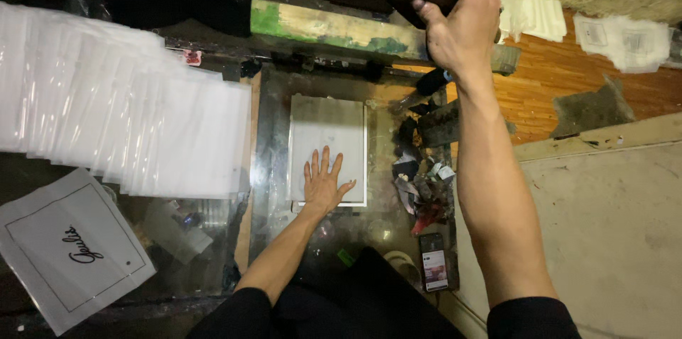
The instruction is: The person performs screen printing by placing a white sheet under a screen frame, using a squeegee to pull ink across the screen, and then lifting the sheet to reveal the printed design. The person repeats this process multiple times, stacking the printed sheets on the table.
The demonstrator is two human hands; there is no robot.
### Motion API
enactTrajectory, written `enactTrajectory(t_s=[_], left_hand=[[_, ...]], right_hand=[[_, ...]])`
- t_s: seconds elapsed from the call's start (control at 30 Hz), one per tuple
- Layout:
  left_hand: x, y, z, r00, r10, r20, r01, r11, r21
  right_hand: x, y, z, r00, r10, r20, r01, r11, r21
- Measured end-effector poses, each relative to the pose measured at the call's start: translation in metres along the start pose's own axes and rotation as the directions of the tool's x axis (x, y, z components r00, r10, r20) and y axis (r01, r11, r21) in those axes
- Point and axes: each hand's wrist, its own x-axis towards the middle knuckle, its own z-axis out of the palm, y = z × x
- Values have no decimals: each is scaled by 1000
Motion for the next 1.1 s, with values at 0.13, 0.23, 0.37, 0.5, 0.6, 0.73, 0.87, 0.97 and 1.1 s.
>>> enactTrajectory(t_s=[0.13, 0.23, 0.37, 0.5, 0.6, 0.73, 0.87, 0.97, 1.1], left_hand=[[-2, 3, 0, 1000, 26, -13, -26, 1000, -16], [-6, 8, -7, 1000, 0, 5, 0, 1000, -17], [-26, 15, -51, 955, 33, -296, -88, 981, -174], [-76, -7, -122, 850, -263, -456, -240, 578, -780], [-124, -70, -68, 908, -338, -248, -102, 395, -913], [-162, -72, -84, 839, -543, -5, 138, 222, -965], [-171, -122, 1, 791, -598, -126, 327, 588, -740], [-169, -131, 6, 804, -549, -226, 334, 733, -593], [-169, -137, 15, 835, -455, -310, 263, 824, -501]], right_hand=[[0, 5, 3, 1000, 18, -11, -18, 1000, -13], [-2, 4, 5, 999, 43, -13, -43, 999, -14], [-28, -3, 3, 998, 65, -28, -66, 996, -51], [-134, -20, 13, 997, -8, -81, 1, 996, -85], [-256, -59, 40, 999, -26, -42, 24, 999, -34], [-313, -58, 94, 948, -83, 309, 85, 996, 5], [-304, 15, 203, 892, 116, 438, -58, 988, -144], [-260, 74, 279, 909, 101, 405, -34, 985, -168], [-178, 95, 321, 846, 144, 514, -18, 970, -242]])
